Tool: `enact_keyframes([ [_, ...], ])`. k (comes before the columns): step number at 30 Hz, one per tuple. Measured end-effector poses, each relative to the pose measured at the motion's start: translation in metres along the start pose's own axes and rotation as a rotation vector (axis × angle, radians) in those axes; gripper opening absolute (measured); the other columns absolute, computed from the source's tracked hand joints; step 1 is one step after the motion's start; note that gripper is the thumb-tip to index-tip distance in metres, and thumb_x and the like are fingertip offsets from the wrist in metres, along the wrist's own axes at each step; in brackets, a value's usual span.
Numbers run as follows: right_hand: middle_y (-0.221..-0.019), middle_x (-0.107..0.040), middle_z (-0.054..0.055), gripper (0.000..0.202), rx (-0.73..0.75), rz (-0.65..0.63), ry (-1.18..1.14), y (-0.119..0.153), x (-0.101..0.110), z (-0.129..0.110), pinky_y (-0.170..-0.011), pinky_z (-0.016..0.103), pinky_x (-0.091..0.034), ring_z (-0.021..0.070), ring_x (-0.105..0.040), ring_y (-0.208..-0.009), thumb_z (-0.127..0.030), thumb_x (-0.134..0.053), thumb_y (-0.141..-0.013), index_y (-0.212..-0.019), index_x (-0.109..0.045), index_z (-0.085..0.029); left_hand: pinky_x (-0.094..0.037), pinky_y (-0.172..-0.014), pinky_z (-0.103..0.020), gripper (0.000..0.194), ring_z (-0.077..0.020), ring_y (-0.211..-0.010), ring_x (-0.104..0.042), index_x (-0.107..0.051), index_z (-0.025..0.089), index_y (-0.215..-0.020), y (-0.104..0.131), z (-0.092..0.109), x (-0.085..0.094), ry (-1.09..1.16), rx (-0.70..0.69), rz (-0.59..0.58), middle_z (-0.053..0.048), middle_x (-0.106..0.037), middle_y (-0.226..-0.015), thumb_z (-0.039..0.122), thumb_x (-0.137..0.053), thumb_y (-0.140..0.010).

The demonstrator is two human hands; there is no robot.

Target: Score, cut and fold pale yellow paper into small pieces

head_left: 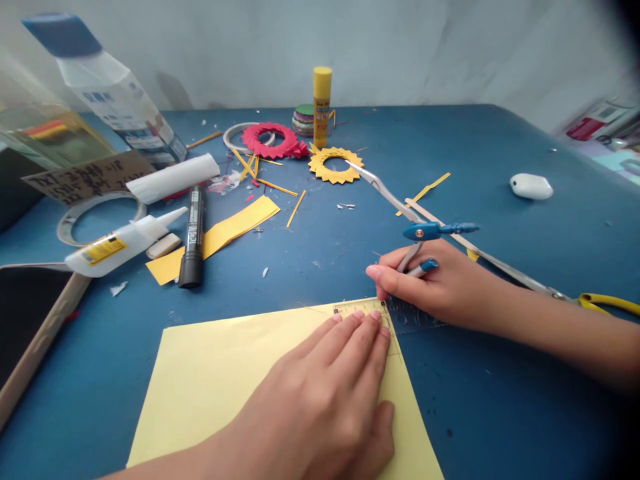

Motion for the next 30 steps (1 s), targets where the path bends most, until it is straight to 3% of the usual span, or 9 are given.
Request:
enact_keyframes([
  [13,-0.052,-0.054,-0.002,0.039,0.024,-0.012,0.053,-0.011,-0.010,-0.011,-0.055,0.024,-0.032,0.0098,-0.050,-0.050,-0.032,-0.044,-0.089,-0.055,-0.053,-0.017,-0.043,-0.102,-0.033,0.044,-0.0257,-0.116,-0.055,-0.057,0.002,-0.121,-0.001,0.000,0.000,0.034,0.020,0.013,-0.014,-0.059,-0.125,0.025,-0.043,-0.086],
  [23,-0.045,-0.034,-0.003,0.041,0.122,0.045,0.441,-0.026,-0.027,-0.035,-0.050,0.028,-0.018,0.0105,-0.024,-0.046,-0.036,-0.044,-0.085,-0.048,-0.038,-0.019,-0.045,-0.097,-0.035,0.042,-0.0284,-0.105,-0.058,-0.061,-0.001,-0.113,-0.005,0.000,0.002,0.044,0.009,0.051,-0.016,-0.066,-0.108,0.024,-0.043,-0.085],
  [30,-0.045,-0.030,-0.005,0.041,0.104,0.010,0.306,-0.037,-0.038,-0.045,-0.050,0.026,-0.019,0.0089,-0.018,-0.046,-0.035,-0.045,-0.085,-0.048,-0.036,-0.018,-0.048,-0.090,-0.034,0.039,-0.0271,-0.095,-0.059,-0.063,-0.001,-0.108,-0.002,0.001,0.002,0.049,-0.010,0.068,-0.016,-0.067,-0.100,0.023,-0.043,-0.084],
])
Point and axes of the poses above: each hand's wrist, its own y-axis away from the middle knuckle, its own x-axis out of the back of the hand, z = x × y, the point moved 5 cm from there along -y, towards the middle knuckle
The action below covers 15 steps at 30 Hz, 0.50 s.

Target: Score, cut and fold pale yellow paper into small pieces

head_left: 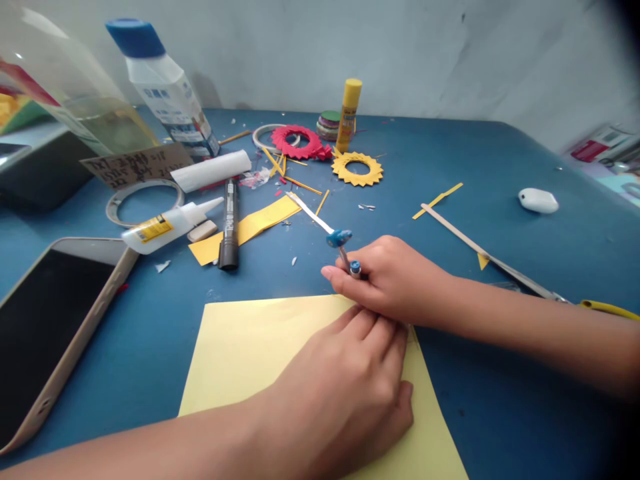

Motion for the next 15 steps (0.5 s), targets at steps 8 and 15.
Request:
enact_keyframes([
  [8,-0.049,-0.050,-0.002,0.044,-0.005,0.036,-0.204,0.004,0.000,0.009,-0.053,0.023,-0.031,0.0089,-0.046,-0.048,-0.036,-0.041,-0.091,-0.052,-0.050,-0.017,-0.042,-0.099,-0.037,0.043,-0.0290,-0.105,-0.057,-0.060,-0.002,-0.114,0.002,-0.001,-0.003,0.004,-0.002,0.003,-0.017,-0.065,-0.108,0.026,-0.041,-0.087],
  [15,-0.058,-0.058,0.002,0.052,-0.081,0.249,0.064,0.020,0.043,0.045,-0.054,0.025,-0.035,0.0140,-0.056,-0.056,-0.052,-0.032,-0.092,-0.063,-0.058,-0.017,-0.045,-0.094,-0.039,0.037,-0.0288,-0.106,-0.057,-0.056,-0.002,-0.117,0.006,0.004,-0.004,-0.022,-0.107,-0.029,-0.019,-0.061,-0.117,0.018,-0.042,-0.089],
])
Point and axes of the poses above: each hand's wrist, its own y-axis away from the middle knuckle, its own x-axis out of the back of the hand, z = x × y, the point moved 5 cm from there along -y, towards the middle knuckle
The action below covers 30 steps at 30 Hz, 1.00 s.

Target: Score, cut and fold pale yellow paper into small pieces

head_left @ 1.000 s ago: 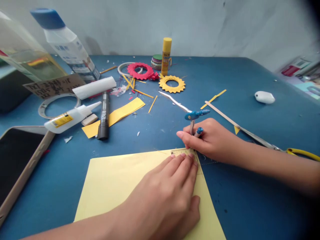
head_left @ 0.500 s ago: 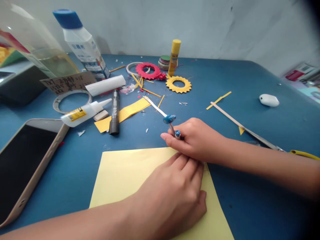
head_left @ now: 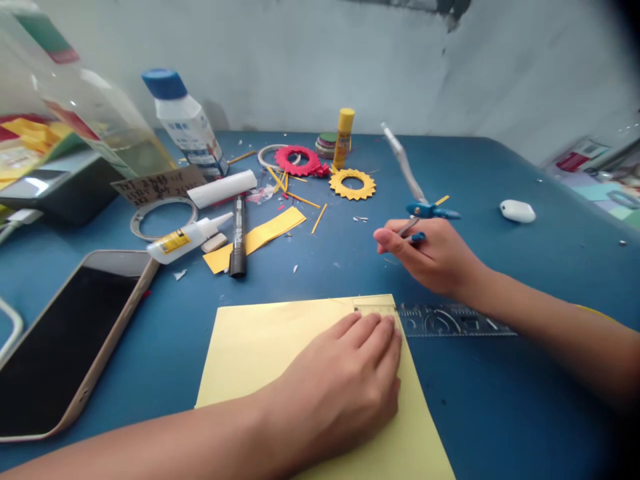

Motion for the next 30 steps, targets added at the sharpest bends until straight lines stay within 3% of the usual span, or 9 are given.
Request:
enact_keyframes([
  [4,-0.064,-0.064,0.010,0.062,-0.190,-0.223,0.569,0.002,0.010,0.023,-0.051,0.029,-0.034,0.0249,-0.062,-0.062,-0.068,-0.033,-0.085,-0.070,-0.064,-0.017,-0.041,-0.099,-0.033,0.031,-0.0235,-0.113,-0.052,-0.055,0.004,-0.117,-0.002,0.005,0.004,0.069,-0.103,-0.037,-0.014,-0.058,-0.123,0.011,-0.043,-0.089],
  [6,-0.069,-0.067,0.013,0.060,-0.271,-0.361,0.659,0.004,0.009,0.027,-0.051,0.030,-0.036,0.0279,-0.064,-0.067,-0.067,-0.036,-0.084,-0.073,-0.067,-0.017,-0.043,-0.096,-0.035,0.031,-0.0236,-0.109,-0.054,-0.056,0.008,-0.113,-0.004,-0.006,0.011,0.118,0.042,-0.056,-0.013,-0.059,-0.119,0.023,-0.053,-0.086],
  [9,-0.073,-0.067,0.015,0.058,-0.321,-0.451,0.622,0.006,0.007,0.025,-0.053,0.032,-0.039,0.0291,-0.065,-0.071,-0.065,-0.040,-0.084,-0.070,-0.068,-0.016,-0.047,-0.088,-0.044,0.076,-0.0318,-0.105,-0.054,-0.052,0.010,-0.117,0.002,-0.037,0.024,0.059,0.448,-0.219,-0.016,-0.057,-0.117,0.059,-0.070,-0.063],
  [12,-0.073,-0.067,0.014,0.054,-0.312,-0.454,0.543,0.010,0.009,0.022,-0.055,0.034,-0.042,0.0301,-0.065,-0.072,-0.063,-0.044,-0.082,-0.076,-0.068,-0.015,-0.048,-0.076,-0.041,0.075,-0.0336,-0.098,-0.057,-0.054,0.014,-0.111,0.007,-0.060,0.040,-0.073,0.633,-0.393,-0.015,-0.059,-0.109,0.067,-0.066,-0.060],
  [16,-0.094,-0.067,0.015,0.053,-0.263,-0.303,0.354,0.032,0.020,0.017,-0.061,0.039,-0.047,0.0316,-0.064,-0.080,-0.057,-0.053,-0.079,-0.112,-0.059,-0.016,-0.040,-0.054,-0.029,0.067,-0.0298,-0.077,-0.060,-0.057,0.018,-0.098,0.004,-0.077,0.047,0.018,0.758,-0.488,-0.009,-0.064,-0.085,0.064,-0.071,-0.051],
  [19,-0.110,-0.063,0.013,0.056,-0.097,-0.308,0.067,0.065,0.020,0.006,-0.079,0.040,-0.048,0.0299,-0.060,-0.097,-0.058,-0.058,-0.075,-0.115,-0.057,-0.019,-0.031,-0.046,-0.024,0.049,-0.0239,-0.064,-0.055,-0.058,0.021,-0.070,0.001,-0.084,0.046,0.188,0.830,-0.435,-0.004,-0.059,-0.067,0.053,-0.079,-0.039],
  [23,-0.123,-0.053,0.011,0.050,-0.035,-0.345,-0.064,0.104,0.013,0.005,-0.094,0.038,-0.043,0.0284,-0.051,-0.113,-0.053,-0.059,-0.077,-0.114,-0.057,-0.020,-0.028,-0.041,-0.023,0.031,-0.0149,-0.048,-0.047,-0.055,0.020,-0.054,0.008,-0.093,0.046,0.359,0.836,-0.385,0.001,-0.055,-0.056,0.041,-0.077,-0.049],
  [27,-0.110,-0.057,0.010,0.028,-0.027,-0.305,-0.095,0.108,0.011,0.011,-0.090,0.036,-0.044,0.0253,-0.054,-0.104,-0.045,-0.058,-0.081,-0.092,-0.060,-0.019,-0.033,-0.045,-0.022,0.025,-0.0147,-0.054,-0.051,-0.060,0.019,-0.066,0.019,-0.102,0.057,0.475,0.870,-0.198,0.001,-0.057,-0.060,0.038,-0.074,-0.056],
  [30,-0.102,-0.059,0.010,0.022,-0.027,-0.254,-0.082,0.099,0.013,0.013,-0.084,0.035,-0.045,0.0239,-0.056,-0.096,-0.039,-0.056,-0.082,-0.090,-0.059,-0.018,-0.034,-0.046,-0.021,0.027,-0.0134,-0.054,-0.050,-0.060,0.018,-0.072,0.027,-0.105,0.070,0.519,0.909,0.015,0.001,-0.056,-0.061,0.042,-0.069,-0.065],
])
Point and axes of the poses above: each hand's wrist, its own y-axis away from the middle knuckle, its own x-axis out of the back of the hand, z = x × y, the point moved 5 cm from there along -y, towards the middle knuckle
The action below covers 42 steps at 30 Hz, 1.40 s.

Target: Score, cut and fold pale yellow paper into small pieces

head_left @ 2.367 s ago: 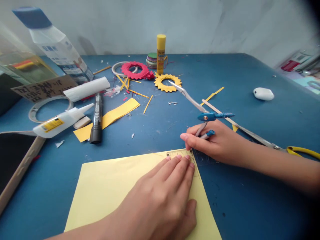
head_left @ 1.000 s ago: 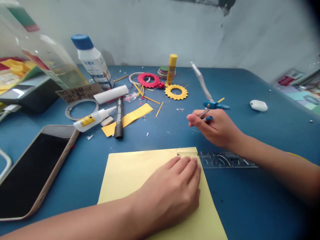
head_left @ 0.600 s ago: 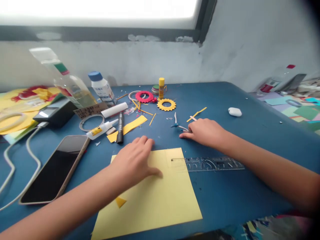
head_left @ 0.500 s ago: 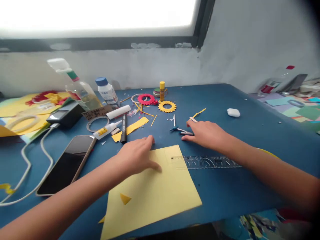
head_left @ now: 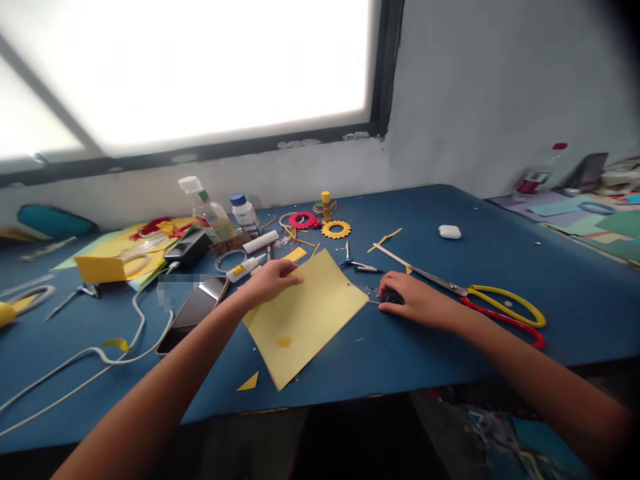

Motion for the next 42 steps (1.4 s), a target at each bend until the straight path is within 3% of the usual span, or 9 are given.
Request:
enact_keyframes([
  [12,-0.108,-0.062,0.014,0.038,-0.012,0.121,-0.090,-0.019,0.001,-0.012,-0.086,0.047,-0.045,0.0323,-0.058,-0.100,-0.047,-0.059,-0.078,-0.103,-0.064,-0.018,-0.052,-0.064,-0.032,0.049,-0.0205,-0.068,-0.065,-0.055,0.017,-0.091,0.006,-0.008,0.043,0.475,-0.110,0.388,-0.005,-0.068,-0.079,0.059,-0.066,-0.068],
  [16,-0.131,-0.051,0.020,0.066,-0.018,0.265,-0.211,-0.059,0.026,-0.023,-0.093,0.048,-0.044,0.0326,-0.051,-0.117,-0.050,-0.060,-0.078,-0.132,-0.044,-0.016,-0.052,-0.063,-0.029,0.052,-0.0199,-0.074,-0.065,-0.052,0.019,-0.095,-0.001,0.004,0.049,0.523,-0.212,0.450,-0.006,-0.068,-0.088,0.063,-0.063,-0.069],
  [18,-0.136,-0.047,0.019,0.063,0.026,0.322,-0.290,-0.088,0.043,-0.035,-0.089,0.042,-0.048,0.0276,-0.053,-0.117,-0.047,-0.053,-0.085,-0.137,-0.036,-0.015,-0.052,-0.063,-0.027,0.051,-0.0194,-0.077,-0.065,-0.051,0.020,-0.095,-0.006,0.012,0.051,0.530,-0.272,0.482,-0.005,-0.068,-0.090,0.063,-0.062,-0.070],
  [23,-0.107,-0.069,0.014,0.033,0.216,0.357,-0.387,-0.134,0.072,-0.070,-0.078,0.035,-0.054,0.0224,-0.065,-0.095,-0.035,-0.051,-0.089,-0.109,-0.063,-0.012,-0.053,-0.068,-0.031,0.049,-0.0220,-0.085,-0.065,-0.053,0.018,-0.105,-0.011,0.029,0.060,0.444,-0.382,0.517,-0.008,-0.068,-0.098,0.057,-0.058,-0.077],
  [28,-0.106,-0.069,0.014,0.030,0.298,0.454,-0.316,-0.103,0.076,-0.076,-0.081,0.042,-0.051,0.0254,-0.064,-0.096,-0.035,-0.055,-0.086,-0.101,-0.068,-0.013,-0.051,-0.084,-0.038,0.038,-0.0259,-0.103,-0.060,-0.061,0.013,-0.106,0.018,0.042,0.071,0.221,-0.464,0.494,-0.013,-0.065,-0.112,0.042,-0.059,-0.081],
  [32,-0.105,-0.071,0.007,0.021,0.396,0.328,-0.226,-0.045,0.040,-0.065,-0.094,0.041,-0.046,0.0228,-0.063,-0.104,-0.015,-0.060,-0.077,-0.093,-0.072,-0.021,-0.045,-0.094,-0.043,0.019,-0.0235,-0.102,-0.061,-0.071,0.021,-0.092,0.066,0.039,0.037,0.026,-0.535,0.300,-0.007,-0.071,-0.102,0.025,-0.066,-0.074],
  [37,-0.122,-0.063,0.009,0.037,0.359,0.056,0.133,0.030,-0.025,-0.047,-0.094,0.045,-0.047,0.0263,-0.058,-0.113,-0.012,-0.053,-0.080,-0.114,-0.065,-0.021,-0.050,-0.085,-0.036,0.041,-0.0197,-0.099,-0.064,-0.062,0.023,-0.114,0.126,0.023,-0.051,-0.524,-0.693,-0.091,-0.005,-0.068,-0.112,0.009,-0.050,-0.078],
  [39,-0.128,-0.058,0.011,0.040,0.313,0.011,0.154,0.048,-0.032,-0.045,-0.096,0.047,-0.045,0.0288,-0.054,-0.117,-0.018,-0.057,-0.079,-0.118,-0.061,-0.019,-0.049,-0.085,-0.037,0.038,-0.0230,-0.104,-0.062,-0.060,0.022,-0.115,0.135,0.020,-0.064,-0.566,-0.652,-0.133,-0.006,-0.065,-0.117,0.014,-0.052,-0.079],
  [42,-0.123,-0.062,0.010,0.026,0.255,-0.026,0.051,0.054,-0.027,-0.049,-0.093,0.041,-0.046,0.0264,-0.057,-0.112,-0.027,-0.057,-0.082,-0.105,-0.066,-0.020,-0.048,-0.084,-0.032,0.027,-0.0205,-0.099,-0.063,-0.064,0.023,-0.108,0.129,0.022,-0.062,-0.437,-0.555,-0.182,-0.005,-0.067,-0.112,0.021,-0.047,-0.088],
])
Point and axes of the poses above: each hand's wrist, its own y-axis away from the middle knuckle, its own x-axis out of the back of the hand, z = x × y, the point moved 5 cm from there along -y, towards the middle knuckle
